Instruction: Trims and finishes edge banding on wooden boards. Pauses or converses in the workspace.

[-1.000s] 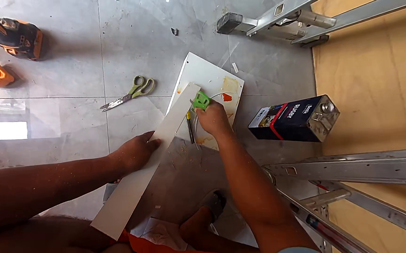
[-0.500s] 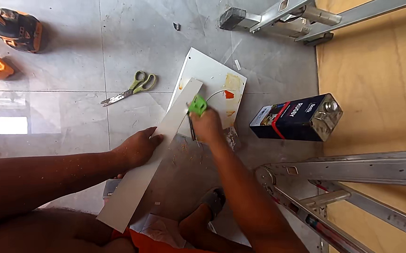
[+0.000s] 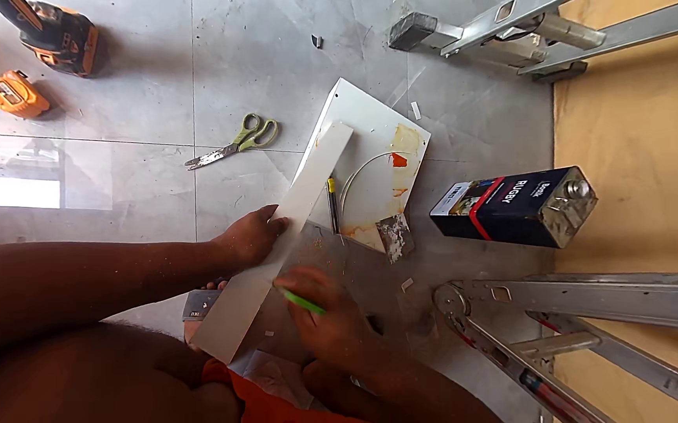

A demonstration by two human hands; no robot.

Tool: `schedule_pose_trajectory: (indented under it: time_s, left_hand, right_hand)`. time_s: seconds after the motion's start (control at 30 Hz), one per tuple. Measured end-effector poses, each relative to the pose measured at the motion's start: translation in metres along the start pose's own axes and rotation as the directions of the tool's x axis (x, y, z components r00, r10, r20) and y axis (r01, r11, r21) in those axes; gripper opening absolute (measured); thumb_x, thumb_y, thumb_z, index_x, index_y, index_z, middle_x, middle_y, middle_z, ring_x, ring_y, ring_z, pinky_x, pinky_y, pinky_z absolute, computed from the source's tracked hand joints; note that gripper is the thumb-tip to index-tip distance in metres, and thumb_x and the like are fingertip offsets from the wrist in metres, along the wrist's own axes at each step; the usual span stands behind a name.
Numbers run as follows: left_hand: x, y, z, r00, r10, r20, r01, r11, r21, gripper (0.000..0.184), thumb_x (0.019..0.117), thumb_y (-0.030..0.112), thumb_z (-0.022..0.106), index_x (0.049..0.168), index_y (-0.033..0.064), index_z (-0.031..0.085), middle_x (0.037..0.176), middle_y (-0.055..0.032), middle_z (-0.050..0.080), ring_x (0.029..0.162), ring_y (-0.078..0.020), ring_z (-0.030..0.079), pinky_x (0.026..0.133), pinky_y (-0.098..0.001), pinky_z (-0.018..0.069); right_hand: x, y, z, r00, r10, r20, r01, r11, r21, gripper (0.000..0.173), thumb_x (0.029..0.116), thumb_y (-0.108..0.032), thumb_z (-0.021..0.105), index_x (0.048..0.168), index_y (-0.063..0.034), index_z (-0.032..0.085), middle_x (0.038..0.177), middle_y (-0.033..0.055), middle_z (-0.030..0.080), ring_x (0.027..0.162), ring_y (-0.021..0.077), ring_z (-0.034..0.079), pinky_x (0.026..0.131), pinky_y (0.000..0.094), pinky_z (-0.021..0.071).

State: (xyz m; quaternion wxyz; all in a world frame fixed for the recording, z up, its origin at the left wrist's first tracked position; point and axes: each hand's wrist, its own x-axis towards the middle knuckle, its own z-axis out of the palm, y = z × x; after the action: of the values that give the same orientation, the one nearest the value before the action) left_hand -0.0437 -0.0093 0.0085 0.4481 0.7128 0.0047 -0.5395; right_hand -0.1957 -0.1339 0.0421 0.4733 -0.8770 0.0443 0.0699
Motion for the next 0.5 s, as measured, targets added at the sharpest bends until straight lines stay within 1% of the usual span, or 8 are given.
schedule_pose_trajectory:
  time_s: [0.07,0.17,0.2,0.23,0.3,0.4,0.47,0.5]
  left_hand:
    - [-0.005,0.008,0.005,1.000,-0.022,0.010,0.022,1.000,0.005,0.039,0.1118,0.034,0.043,0.144,0.0150,0.051,0.107,-0.0124,0.067,0.089,-0.0207,0.067,0.079,-0.0406,0.0556]
    - [0.007,-0.001,0.010,1.000,0.026,0.015,-0.026,0.999,-0.040,0.039,0.1114,0.039,0.043,0.142,0.0165,0.052,0.106,-0.0119,0.068,0.088,-0.0204,0.069,0.077,-0.0406,0.0581]
    - [0.008,0.001,0.009,0.999,0.029,0.021,-0.028,0.999,-0.039,0.039,0.1114,0.038,0.043,0.143,0.0160,0.051,0.108,-0.0119,0.068,0.091,-0.0206,0.069,0.079,-0.0416,0.0581]
    - [0.009,0.004,0.009,0.999,0.026,0.021,-0.025,0.999,-0.032,0.039,0.1114,0.037,0.043,0.144,0.0158,0.050,0.109,-0.0119,0.068,0.093,-0.0206,0.069,0.081,-0.0419,0.0581]
    - [0.003,0.008,0.010,1.000,0.006,0.011,-0.006,1.000,-0.023,0.040,0.1115,0.034,0.044,0.147,0.0146,0.047,0.109,-0.0136,0.067,0.091,-0.0218,0.067,0.081,-0.0419,0.0556]
    - [0.012,-0.004,0.013,0.999,0.032,0.023,-0.032,0.999,-0.001,0.043,0.1113,0.036,0.044,0.149,0.0156,0.045,0.112,-0.0142,0.068,0.092,-0.0225,0.069,0.082,-0.0431,0.0575]
    - [0.010,-0.001,0.018,0.999,0.035,-0.006,-0.035,0.999,-0.012,0.042,0.1113,0.039,0.043,0.147,0.0165,0.047,0.106,-0.0148,0.068,0.085,-0.0231,0.068,0.075,-0.0420,0.0572]
    - [0.006,0.008,0.018,1.000,0.005,0.007,-0.005,1.000,-0.023,0.042,0.1117,0.037,0.042,0.147,0.0151,0.046,0.110,-0.0150,0.067,0.089,-0.0236,0.067,0.079,-0.0428,0.0561]
  right_hand:
    - [0.007,0.001,-0.018,0.998,0.021,-0.057,-0.024,0.998,-0.058,0.021,0.0940,-0.008,0.065,0.111,-0.0040,0.077,0.105,0.0110,0.075,0.089,0.0134,0.073,0.078,0.0294,0.0608]
    - [0.055,0.019,-0.052,0.952,0.277,-0.132,-0.302,0.924,-0.236,0.025,0.1012,-0.012,0.062,0.123,-0.0047,0.072,0.117,0.0136,0.071,0.100,0.0253,0.070,0.087,0.0488,0.0571]
    - [0.064,0.022,-0.052,0.932,0.332,-0.145,-0.359,0.901,-0.245,0.027,0.1030,-0.013,0.060,0.127,-0.0054,0.070,0.121,0.0140,0.070,0.105,0.0272,0.069,0.090,0.0513,0.0551]
    - [0.061,0.021,-0.045,0.933,0.325,-0.158,-0.355,0.903,-0.240,0.027,0.1024,-0.012,0.060,0.126,-0.0048,0.070,0.119,0.0143,0.070,0.102,0.0273,0.069,0.088,0.0509,0.0562]
    - [0.025,0.011,-0.016,0.981,0.156,-0.113,-0.174,0.968,-0.182,0.023,0.0944,-0.007,0.065,0.115,-0.0032,0.073,0.108,0.0145,0.071,0.088,0.0220,0.071,0.075,0.0400,0.0604]
    - [-0.032,-0.011,0.008,0.993,-0.102,0.066,0.101,0.995,0.018,0.029,0.0859,0.000,0.066,0.113,-0.0031,0.076,0.108,0.0164,0.071,0.091,0.0183,0.071,0.076,0.0274,0.0608]
    - [-0.022,-0.009,-0.011,0.999,-0.051,-0.019,0.050,0.999,-0.016,0.024,0.0890,-0.003,0.066,0.110,-0.0021,0.077,0.106,0.0156,0.073,0.090,0.0170,0.072,0.078,0.0281,0.0605]
    - [-0.003,-0.002,-0.026,0.995,0.032,-0.093,-0.044,0.992,-0.122,0.021,0.0919,-0.007,0.066,0.109,-0.0034,0.077,0.105,0.0132,0.075,0.090,0.0166,0.073,0.078,0.0316,0.0612]
